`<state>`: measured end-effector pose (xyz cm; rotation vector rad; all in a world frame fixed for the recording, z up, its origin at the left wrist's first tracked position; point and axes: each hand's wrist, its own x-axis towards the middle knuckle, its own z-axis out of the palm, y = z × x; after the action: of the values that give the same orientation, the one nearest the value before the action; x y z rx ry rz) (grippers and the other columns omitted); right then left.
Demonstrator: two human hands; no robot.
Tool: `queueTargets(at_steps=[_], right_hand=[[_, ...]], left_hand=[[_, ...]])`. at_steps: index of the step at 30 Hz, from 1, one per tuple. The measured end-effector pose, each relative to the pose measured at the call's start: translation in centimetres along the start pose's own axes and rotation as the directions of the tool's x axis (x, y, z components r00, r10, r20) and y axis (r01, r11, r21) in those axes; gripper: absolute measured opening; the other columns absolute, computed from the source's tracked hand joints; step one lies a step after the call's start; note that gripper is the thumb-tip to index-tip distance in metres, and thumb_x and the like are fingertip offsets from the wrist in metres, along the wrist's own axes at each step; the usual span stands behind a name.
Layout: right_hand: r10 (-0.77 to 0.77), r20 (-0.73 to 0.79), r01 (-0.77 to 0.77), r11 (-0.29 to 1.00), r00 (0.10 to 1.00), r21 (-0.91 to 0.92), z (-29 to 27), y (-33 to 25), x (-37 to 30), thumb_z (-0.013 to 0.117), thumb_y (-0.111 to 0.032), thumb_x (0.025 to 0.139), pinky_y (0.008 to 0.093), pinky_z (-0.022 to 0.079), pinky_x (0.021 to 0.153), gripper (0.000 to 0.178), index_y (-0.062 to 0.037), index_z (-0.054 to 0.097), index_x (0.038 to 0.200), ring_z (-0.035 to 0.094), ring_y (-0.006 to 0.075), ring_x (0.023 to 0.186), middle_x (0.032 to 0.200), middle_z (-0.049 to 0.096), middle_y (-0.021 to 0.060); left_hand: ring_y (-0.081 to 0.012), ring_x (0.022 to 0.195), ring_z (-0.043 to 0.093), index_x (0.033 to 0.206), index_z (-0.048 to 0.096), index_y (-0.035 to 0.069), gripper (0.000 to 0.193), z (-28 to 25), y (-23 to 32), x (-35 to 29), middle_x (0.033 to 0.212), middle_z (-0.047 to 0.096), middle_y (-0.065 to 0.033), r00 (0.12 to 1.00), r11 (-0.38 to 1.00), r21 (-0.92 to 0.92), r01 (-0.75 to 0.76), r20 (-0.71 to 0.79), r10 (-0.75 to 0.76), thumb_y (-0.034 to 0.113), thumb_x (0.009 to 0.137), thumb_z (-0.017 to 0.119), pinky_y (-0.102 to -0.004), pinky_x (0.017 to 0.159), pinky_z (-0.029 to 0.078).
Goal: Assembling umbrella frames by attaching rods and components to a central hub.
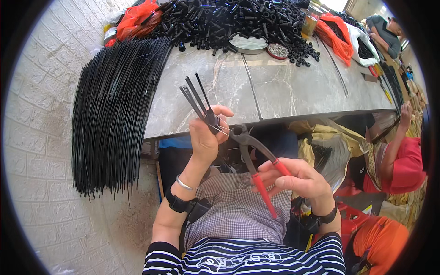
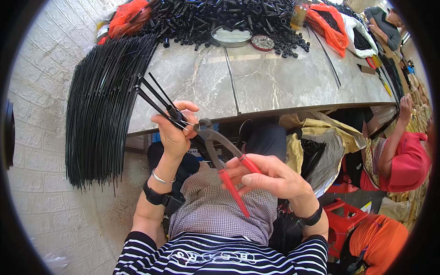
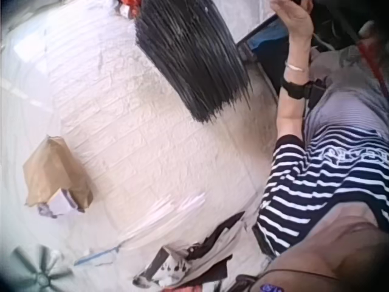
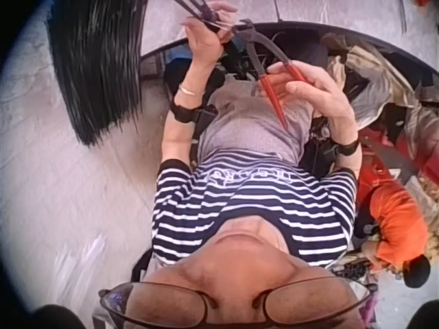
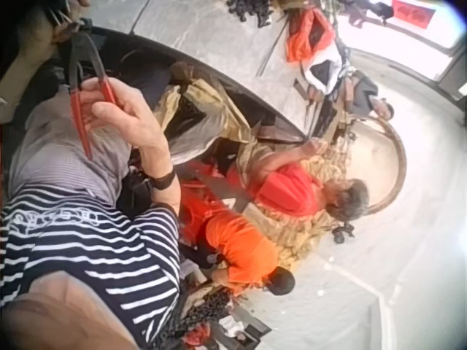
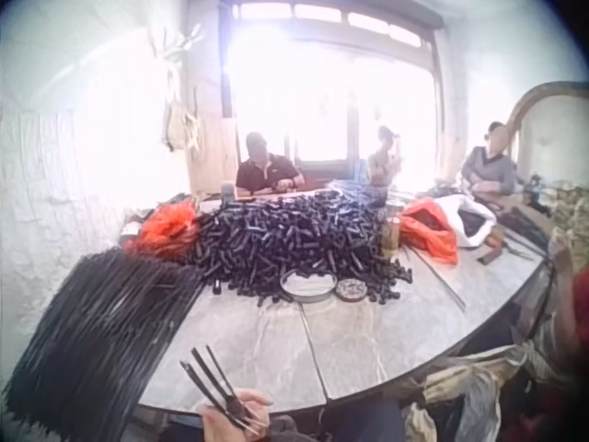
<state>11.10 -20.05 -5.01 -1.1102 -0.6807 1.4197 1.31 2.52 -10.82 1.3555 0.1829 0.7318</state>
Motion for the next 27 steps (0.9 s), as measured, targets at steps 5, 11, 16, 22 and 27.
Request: queueTargets(at_steps=[5, 11, 16, 22, 27], right_hand=[[0.050, 0.111, -0.068, 0.984, 0.993, 0.163, 0.8, -0.1, -0.6, 0.049, -0.010, 0.094, 0.0400, 0.056, 0.084, 0.042, 0.0107, 0.041, 0.130, 0.060, 0.0352, 0.111, 0.121, 0.057, 0.0262], [0.038, 0.172, -0.069, 0.982, 0.984, 0.178, 1.1, 0.5, -1.6, 0.049, -0.010, 0.093, 0.0421, 0.055, 0.084, 0.043, 0.0109, 0.040, 0.130, 0.059, 0.0373, 0.112, 0.123, 0.055, 0.0284], [0.012, 0.203, -0.058, 0.974, 0.979, 0.220, 1.2, 0.7, -1.9, 0.048, -0.009, 0.093, 0.0418, 0.056, 0.083, 0.043, 0.0120, 0.040, 0.130, 0.059, 0.0385, 0.110, 0.123, 0.054, 0.0298], [0.023, 0.225, -0.075, 0.971, 0.974, 0.226, 0.8, 0.9, -1.8, 0.048, -0.013, 0.093, 0.0367, 0.057, 0.073, 0.045, 0.0119, 0.040, 0.129, 0.065, 0.0367, 0.097, 0.113, 0.060, 0.0287], [0.066, 0.262, -0.139, 0.952, 0.963, 0.272, -0.1, 1.0, -1.4, 0.048, -0.015, 0.094, 0.0312, 0.057, 0.059, 0.041, 0.0113, 0.043, 0.126, 0.068, 0.0272, 0.074, 0.095, 0.065, 0.0234]], left_hand=[[-0.0047, 0.043, 0.036, 0.098, 0.056, -0.009, 0.099, 0.2, 0.6, -1.1, 0.050, 0.039, 0.0056, 0.999, 0.997, 0.070, -0.013, -0.033, 0.016, 0.082, 0.079, 0.020, -0.0185, 0.043, 0.031], [-0.0063, 0.045, 0.041, 0.097, 0.055, -0.011, 0.104, 0.6, 1.6, -1.8, 0.050, 0.042, 0.0039, 0.998, 0.993, 0.106, -0.057, -0.015, 0.059, 0.084, 0.077, 0.018, -0.0194, 0.045, 0.033], [-0.0064, 0.045, 0.041, 0.097, 0.055, -0.011, 0.105, 1.4, 2.0, -2.2, 0.050, 0.043, 0.0028, 0.998, 0.988, 0.138, -0.063, 0.018, 0.061, 0.085, 0.077, 0.017, -0.0199, 0.044, 0.032], [-0.0074, 0.043, 0.039, 0.094, 0.055, -0.012, 0.109, 1.6, 1.8, -2.7, 0.048, 0.044, 0.0009, 0.998, 0.993, 0.105, -0.059, -0.002, 0.059, 0.087, 0.075, 0.016, -0.0220, 0.042, 0.031], [-0.0062, 0.052, 0.048, 0.094, 0.064, -0.005, 0.105, 0.9, 1.1, -2.7, 0.058, 0.052, 0.0004, 0.997, 0.997, 0.011, -0.070, 0.035, 0.070, 0.084, 0.079, 0.008, -0.0208, 0.049, 0.036]])
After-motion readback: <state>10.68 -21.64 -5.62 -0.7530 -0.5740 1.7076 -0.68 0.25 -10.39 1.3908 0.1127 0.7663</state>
